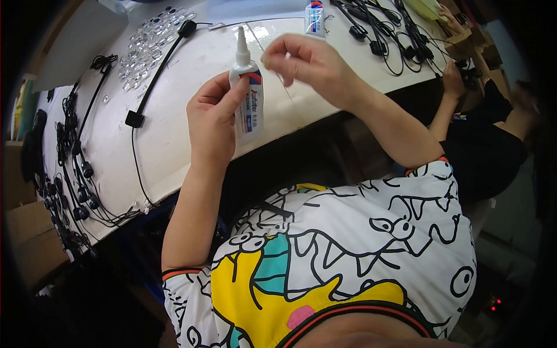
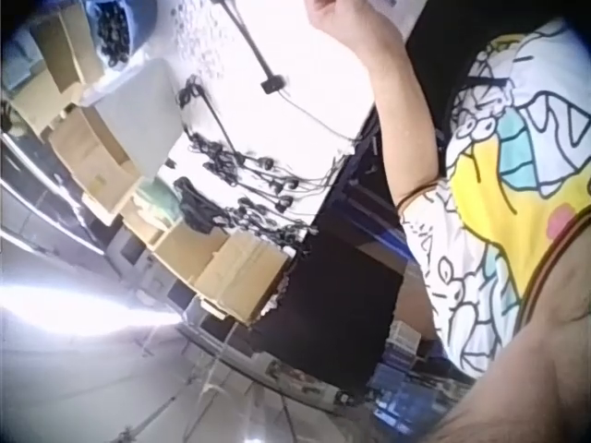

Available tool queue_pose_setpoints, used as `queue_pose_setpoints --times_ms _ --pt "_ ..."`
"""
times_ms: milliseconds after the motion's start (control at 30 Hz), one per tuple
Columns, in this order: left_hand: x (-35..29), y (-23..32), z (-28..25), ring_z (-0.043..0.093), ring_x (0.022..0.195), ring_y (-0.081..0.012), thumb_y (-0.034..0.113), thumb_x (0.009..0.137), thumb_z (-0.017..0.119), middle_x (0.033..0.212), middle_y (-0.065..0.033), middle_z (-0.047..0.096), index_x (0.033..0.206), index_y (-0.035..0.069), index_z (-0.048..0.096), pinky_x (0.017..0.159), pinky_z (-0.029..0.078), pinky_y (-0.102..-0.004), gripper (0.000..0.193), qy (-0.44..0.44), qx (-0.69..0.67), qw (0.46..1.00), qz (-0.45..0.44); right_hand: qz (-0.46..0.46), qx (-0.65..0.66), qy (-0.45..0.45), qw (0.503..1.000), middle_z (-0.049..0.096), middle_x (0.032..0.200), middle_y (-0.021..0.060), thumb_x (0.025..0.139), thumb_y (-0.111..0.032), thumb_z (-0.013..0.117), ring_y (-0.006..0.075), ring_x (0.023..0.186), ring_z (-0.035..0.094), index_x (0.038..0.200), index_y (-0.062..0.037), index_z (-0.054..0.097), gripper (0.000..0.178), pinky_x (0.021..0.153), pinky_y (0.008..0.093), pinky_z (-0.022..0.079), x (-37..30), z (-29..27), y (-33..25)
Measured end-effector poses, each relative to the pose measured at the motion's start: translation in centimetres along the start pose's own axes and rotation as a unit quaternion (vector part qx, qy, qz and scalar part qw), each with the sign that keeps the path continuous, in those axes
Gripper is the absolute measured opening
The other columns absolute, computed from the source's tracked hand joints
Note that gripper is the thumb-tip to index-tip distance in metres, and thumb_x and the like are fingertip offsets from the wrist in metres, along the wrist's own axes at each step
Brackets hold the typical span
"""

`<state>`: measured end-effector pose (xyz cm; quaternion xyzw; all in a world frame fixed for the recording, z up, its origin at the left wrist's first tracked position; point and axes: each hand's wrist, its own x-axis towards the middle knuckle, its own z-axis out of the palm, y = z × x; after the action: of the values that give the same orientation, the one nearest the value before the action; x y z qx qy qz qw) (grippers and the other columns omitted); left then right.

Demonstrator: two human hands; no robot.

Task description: The person prepares a tube of adhesive for electronics assembly on a workbench, using pliers to manipulate the tube.

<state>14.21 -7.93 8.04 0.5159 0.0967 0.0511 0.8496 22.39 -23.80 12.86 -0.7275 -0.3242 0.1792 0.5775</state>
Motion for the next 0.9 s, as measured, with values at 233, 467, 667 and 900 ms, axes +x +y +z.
queue_pose_setpoints --times_ms 233,467,667,900 --pt "0.7 -0.1 0.0 0.057 0.083 -0.0121 0.008 0.078 0.065 0.094 -0.0076 0.061 0.105 -0.003 0.055 0.079 0.044 -0.0246 0.031 0.009 -0.096 0.995 -0.001 0.153 0.014 -0.09 0.984 0.056 0.063 0.0051 0.082 -0.026 0.059 0.01 0.053 0.051 0.078 -0.001 0.062 0.026 0.05 0.0242 0.04 -2.0 3.0 1.8" --pt "0.2 -0.1 -0.6 0.057 0.086 -0.0132 0.006 0.072 0.07 0.095 -0.0094 0.059 0.111 -0.004 0.048 0.076 0.046 -0.0246 0.046 0.004 0.03 0.998 0.056 0.14 0.136 -0.073 0.978 0.048 0.056 -0.0016 0.087 -0.023 0.052 0.0063 0.05 0.043 0.077 -0.001 0.057 0.025 0.046 0.0208 0.036 -1.9 3.2 2.5" --pt "0.1 -0.1 0.5 0.058 0.079 -0.0121 0.004 0.073 0.068 0.09 -0.0086 0.061 0.103 -0.005 0.053 0.068 0.048 -0.022 0.035 0.049 0.033 0.995 0.083 0.071 0.032 -0.021 0.997 0.05 0.055 0.0044 0.085 -0.018 0.053 0.0124 0.05 0.044 0.07 -0.0001 0.055 0.023 0.048 0.0261 0.036 -2.0 3.4 2.5" --pt "0.2 0.0 0.4 0.058 0.07 -0.0099 0.002 0.074 0.066 0.08 -0.006 0.062 0.093 -0.003 0.057 0.064 0.047 -0.0207 0.021 0.041 0.119 0.988 0.093 0.014 -0.039 -0.008 0.999 0.049 0.053 0.0092 0.083 -0.016 0.053 0.015 0.048 0.043 0.067 0.0014 0.053 0.024 0.048 0.0275 0.036 -2.6 3.5 3.1"
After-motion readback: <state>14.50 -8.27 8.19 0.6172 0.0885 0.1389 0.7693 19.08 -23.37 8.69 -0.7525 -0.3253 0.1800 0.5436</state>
